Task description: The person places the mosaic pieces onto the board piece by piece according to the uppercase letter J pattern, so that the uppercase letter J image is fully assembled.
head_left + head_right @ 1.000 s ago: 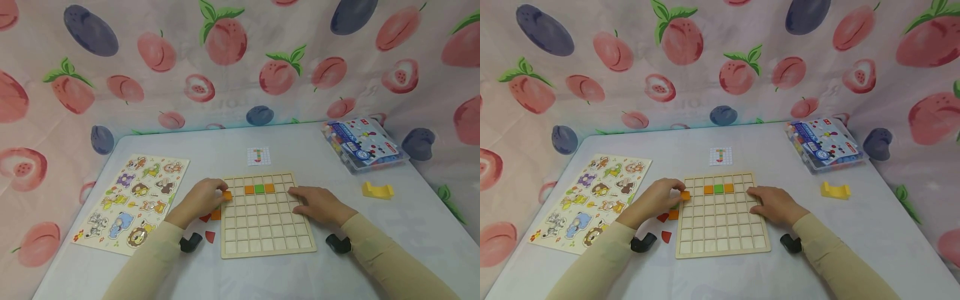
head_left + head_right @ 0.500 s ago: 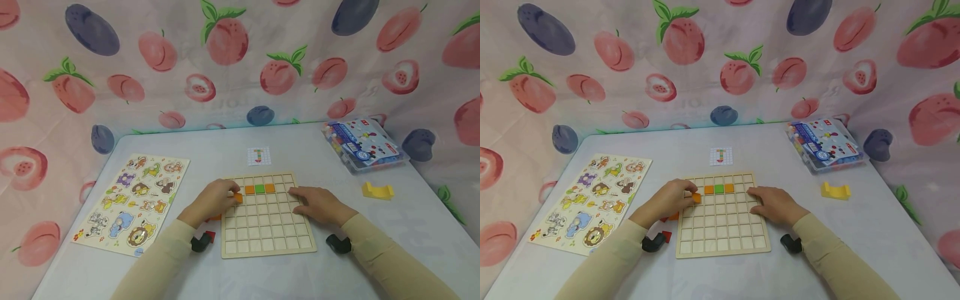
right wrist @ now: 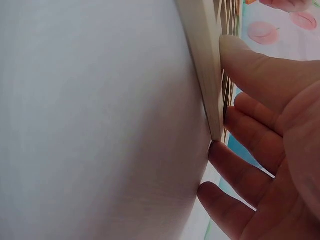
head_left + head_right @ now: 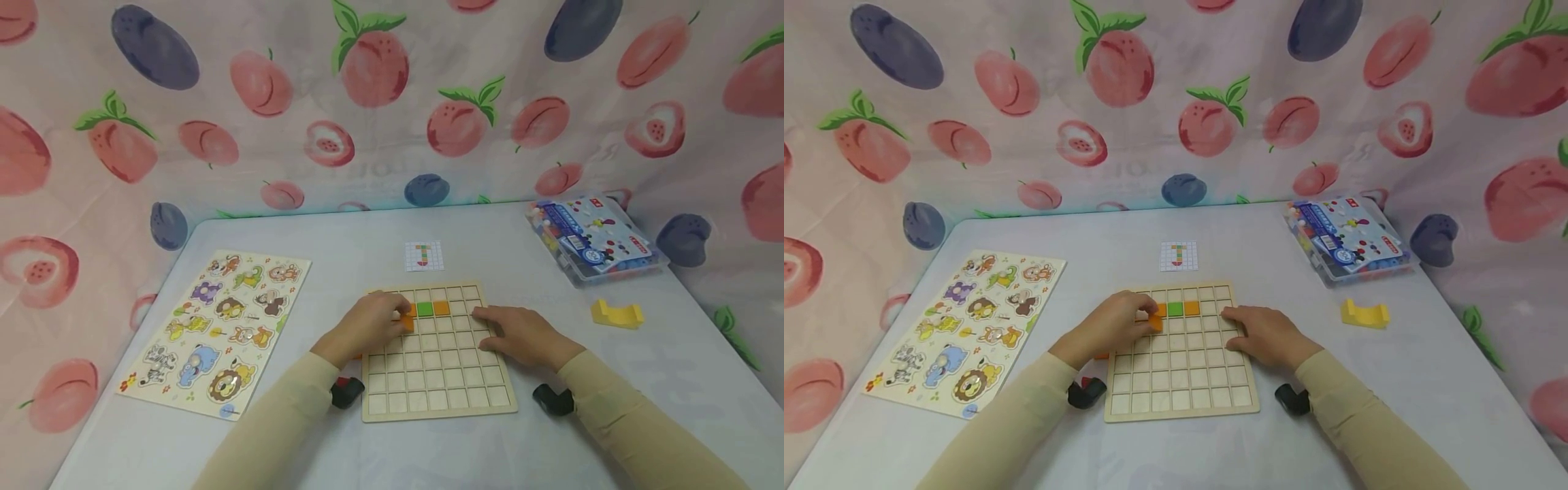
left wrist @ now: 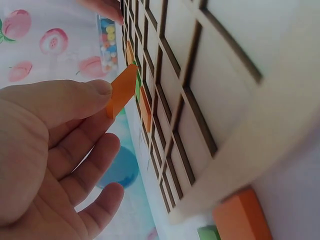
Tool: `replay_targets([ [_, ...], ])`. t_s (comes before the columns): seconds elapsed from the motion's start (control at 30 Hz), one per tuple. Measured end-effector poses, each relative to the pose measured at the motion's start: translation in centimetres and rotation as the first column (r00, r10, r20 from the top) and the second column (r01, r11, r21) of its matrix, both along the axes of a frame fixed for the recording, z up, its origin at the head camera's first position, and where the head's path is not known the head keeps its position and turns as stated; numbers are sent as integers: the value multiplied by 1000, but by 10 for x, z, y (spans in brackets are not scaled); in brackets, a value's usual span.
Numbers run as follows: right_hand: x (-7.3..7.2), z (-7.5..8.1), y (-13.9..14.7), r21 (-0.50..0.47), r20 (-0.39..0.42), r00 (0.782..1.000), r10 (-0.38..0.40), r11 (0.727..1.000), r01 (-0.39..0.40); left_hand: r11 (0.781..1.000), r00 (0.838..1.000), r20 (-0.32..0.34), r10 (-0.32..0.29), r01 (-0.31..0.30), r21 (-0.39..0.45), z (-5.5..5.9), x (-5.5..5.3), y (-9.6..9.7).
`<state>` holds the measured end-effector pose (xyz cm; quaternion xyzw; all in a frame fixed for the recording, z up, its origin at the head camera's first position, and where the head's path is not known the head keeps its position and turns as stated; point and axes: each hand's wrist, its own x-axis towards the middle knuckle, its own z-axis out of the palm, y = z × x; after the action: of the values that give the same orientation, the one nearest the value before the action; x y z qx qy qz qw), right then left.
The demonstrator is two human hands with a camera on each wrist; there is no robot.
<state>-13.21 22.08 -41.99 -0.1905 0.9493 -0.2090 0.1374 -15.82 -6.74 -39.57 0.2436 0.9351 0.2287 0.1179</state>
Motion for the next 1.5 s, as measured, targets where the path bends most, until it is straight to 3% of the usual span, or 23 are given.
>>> replay_targets([
  [0.23,0,0,0,-1,-9,1000,6,1000,-6,999,999,-29,-34,34,21,1,-2,8],
  [0.5,0,0,-1,-2,-7,1000,3,1000,-3,1000,1000,11,-2,2,30,-6,-4,15],
  [1.5,0,0,0,0,5,1000,-10,1000,10,1000,1000,-1,-23,23,12,-15,-9,25],
])
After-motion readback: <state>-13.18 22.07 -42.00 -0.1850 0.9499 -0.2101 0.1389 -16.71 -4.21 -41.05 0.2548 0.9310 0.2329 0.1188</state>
